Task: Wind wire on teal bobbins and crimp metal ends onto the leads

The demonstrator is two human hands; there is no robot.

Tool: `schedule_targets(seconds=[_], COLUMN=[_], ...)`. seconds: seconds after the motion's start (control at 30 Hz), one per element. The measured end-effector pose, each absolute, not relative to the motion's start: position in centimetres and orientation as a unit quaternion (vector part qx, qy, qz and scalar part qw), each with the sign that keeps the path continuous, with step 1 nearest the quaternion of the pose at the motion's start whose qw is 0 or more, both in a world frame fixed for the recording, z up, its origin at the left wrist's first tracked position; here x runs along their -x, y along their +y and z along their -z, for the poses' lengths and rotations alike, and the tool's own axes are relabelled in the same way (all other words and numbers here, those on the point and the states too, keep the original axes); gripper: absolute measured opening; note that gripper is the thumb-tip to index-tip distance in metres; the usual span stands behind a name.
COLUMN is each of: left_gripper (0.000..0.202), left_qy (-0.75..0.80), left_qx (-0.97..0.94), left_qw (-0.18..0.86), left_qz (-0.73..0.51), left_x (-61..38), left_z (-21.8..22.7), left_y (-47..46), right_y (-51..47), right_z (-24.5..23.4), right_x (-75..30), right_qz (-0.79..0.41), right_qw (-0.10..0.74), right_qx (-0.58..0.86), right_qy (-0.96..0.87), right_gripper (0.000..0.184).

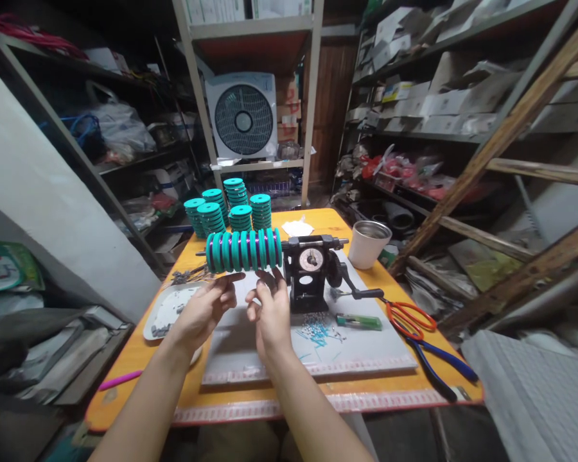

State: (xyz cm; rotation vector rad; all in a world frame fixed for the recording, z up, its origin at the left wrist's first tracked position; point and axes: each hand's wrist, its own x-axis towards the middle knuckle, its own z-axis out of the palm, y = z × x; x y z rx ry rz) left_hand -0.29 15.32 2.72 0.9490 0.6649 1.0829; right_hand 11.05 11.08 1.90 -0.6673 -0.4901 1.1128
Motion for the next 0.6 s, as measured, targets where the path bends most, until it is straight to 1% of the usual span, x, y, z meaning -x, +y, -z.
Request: schedule_targets(seconds=[0.17,0.27,0.37,0.47,0.6], left_gripper=[0.033,0.035,0.037,0.032,0.028], left_qy=[0.288,0.281,0.276,0.273,0.269], left_qx=[-0.408,-0.402,-0.400,-0.406,-0.424], left_qw=[0.720,0.733,0.744,0.743,0.734], left_qz=[-0.481,-0.472,-0.459,-0.456,-0.458], left_x=[0.1,0.0,-0.1,-0.2,-0.4], left_z=[-2.9,-2.8,-2.9,-2.9,-2.8], left_y=[15.3,15.1,14.8,14.7,14.9], right_y=[10.9,10.6,10.5,10.6,10.5], right_z=[-1.8,-2.1,-2.3,-2.3,-2.3], right_x=[-11.9,-12.2,-12.7,-13.4,-14.2], right_qz=[-0.556,-0.574,-0.596,-0.618,-0.672], right_qw=[0.752,0.743,0.725,0.704,0.675], right_qx=[0.281,0.276,0.282,0.282,0.235], right_qy=[-0.214,-0.204,-0.200,-0.207,-0.193], right_gripper=[0.028,0.028,0.037,0.049,0.059])
